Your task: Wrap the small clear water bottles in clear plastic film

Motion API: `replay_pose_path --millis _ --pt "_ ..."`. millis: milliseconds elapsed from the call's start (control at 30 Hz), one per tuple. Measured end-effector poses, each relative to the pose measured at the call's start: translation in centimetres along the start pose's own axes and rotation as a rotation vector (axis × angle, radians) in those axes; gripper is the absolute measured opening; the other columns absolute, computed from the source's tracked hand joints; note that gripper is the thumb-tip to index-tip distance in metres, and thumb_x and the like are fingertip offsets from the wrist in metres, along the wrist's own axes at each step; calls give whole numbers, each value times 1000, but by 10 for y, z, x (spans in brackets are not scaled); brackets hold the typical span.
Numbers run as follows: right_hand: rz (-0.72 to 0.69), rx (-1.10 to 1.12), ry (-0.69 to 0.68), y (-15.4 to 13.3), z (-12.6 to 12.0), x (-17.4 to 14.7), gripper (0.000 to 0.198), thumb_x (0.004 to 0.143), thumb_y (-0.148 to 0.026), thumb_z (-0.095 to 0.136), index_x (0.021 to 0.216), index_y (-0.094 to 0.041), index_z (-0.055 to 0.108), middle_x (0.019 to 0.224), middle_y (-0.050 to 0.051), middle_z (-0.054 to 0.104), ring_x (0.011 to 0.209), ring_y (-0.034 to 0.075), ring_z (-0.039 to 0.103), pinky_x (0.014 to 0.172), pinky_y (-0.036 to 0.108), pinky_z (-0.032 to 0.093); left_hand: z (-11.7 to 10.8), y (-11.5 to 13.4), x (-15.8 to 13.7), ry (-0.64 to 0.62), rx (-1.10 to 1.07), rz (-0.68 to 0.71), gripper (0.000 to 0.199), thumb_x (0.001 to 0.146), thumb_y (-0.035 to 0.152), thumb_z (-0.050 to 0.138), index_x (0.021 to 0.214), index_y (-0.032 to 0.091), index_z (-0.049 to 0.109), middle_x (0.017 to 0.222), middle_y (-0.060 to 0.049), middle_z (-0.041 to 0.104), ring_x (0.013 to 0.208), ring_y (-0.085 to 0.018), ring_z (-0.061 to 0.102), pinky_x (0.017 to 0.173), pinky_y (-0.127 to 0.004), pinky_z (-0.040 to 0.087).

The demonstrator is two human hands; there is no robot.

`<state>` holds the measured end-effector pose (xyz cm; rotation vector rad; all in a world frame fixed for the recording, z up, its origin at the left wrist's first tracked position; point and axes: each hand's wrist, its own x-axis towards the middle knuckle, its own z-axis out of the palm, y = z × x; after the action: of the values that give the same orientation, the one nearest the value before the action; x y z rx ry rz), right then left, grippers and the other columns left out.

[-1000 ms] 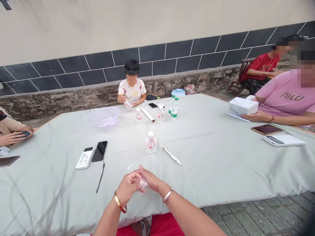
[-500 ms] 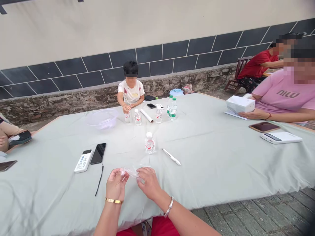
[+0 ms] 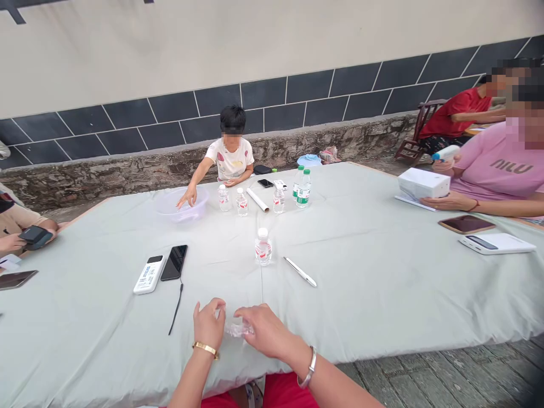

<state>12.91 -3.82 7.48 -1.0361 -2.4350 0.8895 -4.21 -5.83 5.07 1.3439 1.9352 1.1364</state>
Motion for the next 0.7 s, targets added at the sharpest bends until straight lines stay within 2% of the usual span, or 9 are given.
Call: replay_pose_path --millis 67,133,167,233,300,400,500,600,700 --pt "87 144 180 5 -12 9 34 68 -17 52 101 -23 59 96 4 64 83 17 58 77 28 41 3 -1 -8 -194 -178 -104 8 62 28 57 63 20 56 61 -1 60 59 -17 55 68 -35 46" --pt "186 284 344 12 -13 17 26 68 -20 54 93 -21 59 97 3 61 82 16 56 74 27 43 6 5 -15 -322 -509 -230 12 62 31 58 63 20 51 56 2 54 52 -13 50 55 -28 43" --pt "219 350 399 15 -9 19 21 68 -23 54 89 -21 58 94 3 61 81 16 55 74 27 43 6 9 -17 -338 -679 -277 14 63 32 58 64 21 51 58 2 53 52 -13 50 55 -27 43" --pt "239 486 426 18 6 21 16 72 -29 54 85 -20 57 88 2 61 80 16 55 74 28 44 5 19 -17 -275 -939 -327 19 64 37 59 70 22 51 67 1 56 61 -14 54 61 -29 46" --pt "243 630 341 17 25 18 20 76 -35 52 88 -20 56 82 1 60 74 15 56 67 27 45 4 24 -15 -177 -1030 -331 23 65 42 61 73 22 52 74 -1 58 67 -15 56 66 -30 47" --pt "292 824 142 8 45 12 24 75 -36 53 94 -21 54 73 -1 56 59 13 55 53 25 43 4 24 -13 -97 -878 -280 26 64 42 66 72 22 51 67 0 55 61 -15 53 61 -29 46" --pt "357 1071 45 -3 41 10 31 66 -23 60 96 -22 54 73 -2 57 62 13 57 55 25 43 7 19 -17 -53 -522 -146 22 66 40 65 71 22 55 68 -2 56 64 -18 54 64 -31 46" --pt "394 1475 36 -7 22 12 43 62 -18 61 104 -24 52 81 -1 59 76 14 59 67 27 46 12 18 -24 18 -142 91 11 68 33 63 71 23 63 87 -8 60 88 -26 55 84 -39 44" --pt "395 1695 41 -5 6 14 35 68 -22 61 102 -22 54 80 -1 59 77 14 58 75 30 47 18 18 -28 11 -14 219 15 69 30 63 81 24 69 115 -11 53 110 -30 47 94 -43 38"
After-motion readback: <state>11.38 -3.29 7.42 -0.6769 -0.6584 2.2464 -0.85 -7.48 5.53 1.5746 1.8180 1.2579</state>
